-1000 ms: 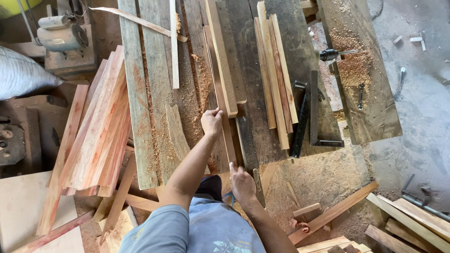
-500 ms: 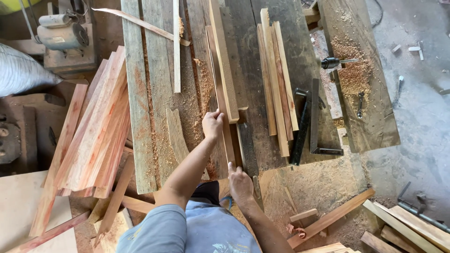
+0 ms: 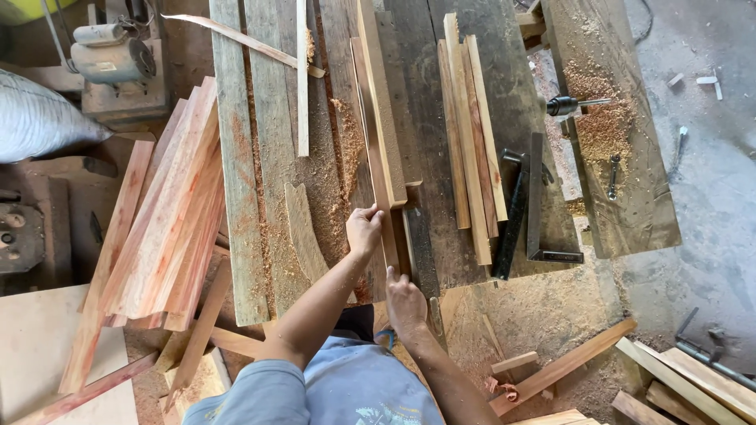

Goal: The user is inspecting and arranging wood strips on a workshop table.

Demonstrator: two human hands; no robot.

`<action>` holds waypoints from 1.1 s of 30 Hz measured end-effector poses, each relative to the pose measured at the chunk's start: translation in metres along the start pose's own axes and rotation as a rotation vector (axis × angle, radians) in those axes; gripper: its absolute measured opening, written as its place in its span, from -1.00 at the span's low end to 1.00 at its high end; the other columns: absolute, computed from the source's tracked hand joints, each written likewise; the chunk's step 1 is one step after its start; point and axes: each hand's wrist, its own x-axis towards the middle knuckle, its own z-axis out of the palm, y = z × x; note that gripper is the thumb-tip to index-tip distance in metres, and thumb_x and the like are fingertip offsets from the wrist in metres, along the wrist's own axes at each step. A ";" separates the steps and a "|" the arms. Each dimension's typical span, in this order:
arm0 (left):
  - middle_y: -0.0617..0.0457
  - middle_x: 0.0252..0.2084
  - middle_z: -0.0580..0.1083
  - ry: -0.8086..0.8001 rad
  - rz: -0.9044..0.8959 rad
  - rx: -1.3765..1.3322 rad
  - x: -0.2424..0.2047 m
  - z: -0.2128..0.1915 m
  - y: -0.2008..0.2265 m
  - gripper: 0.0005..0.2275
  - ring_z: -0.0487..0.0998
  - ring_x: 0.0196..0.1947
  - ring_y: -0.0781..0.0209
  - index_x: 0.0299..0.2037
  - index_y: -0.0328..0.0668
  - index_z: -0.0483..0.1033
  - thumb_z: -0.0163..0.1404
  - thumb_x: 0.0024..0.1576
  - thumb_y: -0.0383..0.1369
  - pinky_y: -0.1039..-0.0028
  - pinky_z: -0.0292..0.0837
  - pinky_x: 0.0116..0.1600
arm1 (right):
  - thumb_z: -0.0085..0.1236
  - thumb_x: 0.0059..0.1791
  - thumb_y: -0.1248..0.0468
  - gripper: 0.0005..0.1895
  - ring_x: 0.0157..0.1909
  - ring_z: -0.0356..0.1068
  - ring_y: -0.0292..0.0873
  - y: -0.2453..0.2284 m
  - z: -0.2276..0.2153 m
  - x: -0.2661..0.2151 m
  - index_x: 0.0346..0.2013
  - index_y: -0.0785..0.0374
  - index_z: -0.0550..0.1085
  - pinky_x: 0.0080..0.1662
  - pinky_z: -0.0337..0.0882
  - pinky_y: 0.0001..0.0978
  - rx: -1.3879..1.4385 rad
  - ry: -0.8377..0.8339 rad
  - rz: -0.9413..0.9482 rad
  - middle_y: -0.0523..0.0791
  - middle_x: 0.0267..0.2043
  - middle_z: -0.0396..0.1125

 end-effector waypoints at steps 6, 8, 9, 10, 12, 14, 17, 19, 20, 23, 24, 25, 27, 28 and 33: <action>-0.07 -0.20 0.58 0.015 -0.012 0.009 0.014 0.005 -0.006 -0.78 0.62 -0.20 0.14 -0.09 -0.19 0.68 0.19 0.12 -0.30 0.40 0.50 0.00 | 0.31 -0.11 0.41 -0.33 -0.42 0.55 -0.17 0.001 0.011 0.011 0.31 0.20 0.37 -0.38 0.61 -0.45 0.014 0.028 0.034 0.07 -0.27 0.49; -0.07 -0.20 0.58 0.019 -0.002 0.012 0.018 0.006 -0.006 -0.79 0.62 -0.19 0.13 -0.10 -0.19 0.68 0.19 0.12 -0.30 0.40 0.50 0.00 | 0.31 -0.12 0.41 -0.32 -0.43 0.55 -0.17 0.001 0.007 0.015 0.31 0.21 0.37 -0.39 0.61 -0.46 0.019 0.028 0.031 0.07 -0.26 0.49; -0.08 -0.19 0.59 0.025 0.009 0.015 0.019 0.006 -0.006 -0.79 0.63 -0.19 0.13 -0.10 -0.20 0.68 0.19 0.13 -0.29 0.40 0.51 0.01 | 0.32 -0.13 0.41 -0.31 -0.44 0.54 -0.17 0.001 0.005 0.016 0.30 0.23 0.37 -0.40 0.61 -0.46 0.024 0.029 0.027 0.08 -0.26 0.49; -0.08 -0.19 0.59 0.024 0.010 0.016 0.022 0.007 -0.007 -0.79 0.63 -0.19 0.13 -0.10 -0.20 0.68 0.19 0.13 -0.29 0.40 0.51 0.01 | 0.32 -0.13 0.41 -0.31 -0.44 0.54 -0.17 0.001 0.006 0.018 0.30 0.23 0.37 -0.40 0.61 -0.46 0.025 0.029 0.029 0.08 -0.26 0.49; -0.10 -0.20 0.59 0.042 0.032 0.028 0.027 0.009 -0.011 -0.79 0.63 -0.19 0.12 -0.11 -0.21 0.69 0.19 0.13 -0.29 0.39 0.51 0.01 | 0.30 -0.10 0.41 -0.34 -0.44 0.54 -0.16 0.002 0.009 0.021 0.30 0.19 0.38 -0.40 0.61 -0.45 0.033 0.034 0.036 0.09 -0.25 0.50; -0.09 -0.20 0.59 0.031 0.011 0.026 0.026 0.004 0.002 -0.79 0.63 -0.20 0.13 -0.11 -0.20 0.69 0.18 0.13 -0.29 0.39 0.51 -0.01 | 0.30 -0.10 0.38 -0.35 -0.44 0.53 -0.18 0.003 0.017 0.026 0.30 0.18 0.38 -0.40 0.60 -0.46 0.017 0.052 0.032 0.07 -0.27 0.50; -0.06 -0.19 0.60 0.012 -0.028 0.015 0.028 0.002 0.007 -0.79 0.64 -0.21 0.16 -0.10 -0.17 0.69 0.17 0.13 -0.28 0.39 0.53 -0.03 | 0.26 -0.05 0.37 -0.38 -0.50 0.50 -0.24 0.006 0.036 0.033 0.32 0.17 0.36 -0.45 0.57 -0.52 -0.023 0.048 0.022 0.04 -0.27 0.51; -0.05 -0.18 0.60 0.007 -0.045 0.004 0.031 0.002 0.009 -0.79 0.64 -0.21 0.18 -0.09 -0.16 0.69 0.17 0.13 -0.28 0.40 0.54 -0.04 | 0.22 0.00 0.38 -0.39 -0.56 0.47 -0.28 0.008 0.043 0.038 0.35 0.17 0.34 -0.50 0.55 -0.58 -0.047 0.027 0.015 0.03 -0.27 0.51; -0.06 -0.18 0.61 0.014 -0.037 0.001 0.032 0.001 0.010 -0.78 0.65 -0.21 0.18 -0.09 -0.16 0.69 0.17 0.14 -0.28 0.39 0.54 -0.03 | 0.21 0.01 0.37 -0.41 -0.56 0.45 -0.29 0.008 0.044 0.039 0.35 0.15 0.34 -0.51 0.54 -0.58 -0.044 0.038 0.017 0.02 -0.27 0.51; -0.07 -0.18 0.61 0.024 -0.027 0.004 0.036 0.002 0.012 -0.78 0.65 -0.20 0.17 -0.08 -0.17 0.69 0.17 0.15 -0.27 0.38 0.54 -0.02 | 0.20 0.01 0.35 -0.42 -0.56 0.44 -0.29 0.009 0.042 0.043 0.34 0.13 0.34 -0.52 0.53 -0.57 -0.029 0.043 0.023 0.01 -0.27 0.51; -0.07 -0.18 0.61 0.026 -0.024 0.011 0.037 0.002 0.012 -0.78 0.64 -0.20 0.16 -0.08 -0.17 0.69 0.17 0.15 -0.27 0.38 0.53 -0.01 | 0.20 0.02 0.36 -0.42 -0.55 0.45 -0.27 0.008 0.040 0.045 0.34 0.13 0.34 -0.52 0.53 -0.56 -0.016 0.037 0.030 0.02 -0.27 0.51; -0.07 -0.18 0.61 0.028 -0.026 0.011 0.039 0.002 0.012 -0.78 0.64 -0.20 0.16 -0.08 -0.17 0.69 0.17 0.15 -0.27 0.38 0.53 -0.01 | 0.20 0.02 0.36 -0.42 -0.55 0.45 -0.27 0.008 0.039 0.046 0.34 0.13 0.34 -0.52 0.53 -0.56 -0.017 0.036 0.028 0.02 -0.27 0.51; -0.08 -0.18 0.60 0.038 -0.018 0.023 0.042 0.003 0.012 -0.78 0.63 -0.19 0.15 -0.09 -0.17 0.69 0.17 0.15 -0.27 0.37 0.52 0.01 | 0.24 -0.03 0.36 -0.38 -0.51 0.47 -0.25 0.009 0.037 0.049 0.34 0.14 0.35 -0.48 0.55 -0.55 -0.012 0.070 0.018 0.03 -0.27 0.51; -0.08 -0.18 0.60 0.038 -0.019 0.023 0.045 0.005 0.011 -0.78 0.63 -0.19 0.15 -0.09 -0.17 0.69 0.17 0.15 -0.27 0.37 0.52 0.01 | 0.24 -0.03 0.36 -0.38 -0.51 0.47 -0.25 0.009 0.035 0.051 0.34 0.14 0.35 -0.48 0.55 -0.55 -0.013 0.070 0.017 0.03 -0.27 0.51; -0.09 -0.18 0.61 0.055 -0.014 0.013 0.055 0.009 0.006 -0.79 0.64 -0.19 0.14 -0.09 -0.16 0.69 0.17 0.14 -0.27 0.37 0.52 0.01 | 0.30 -0.09 0.36 -0.33 -0.46 0.51 -0.20 0.008 0.023 0.058 0.32 0.19 0.36 -0.43 0.58 -0.50 0.000 0.054 0.003 0.04 -0.28 0.50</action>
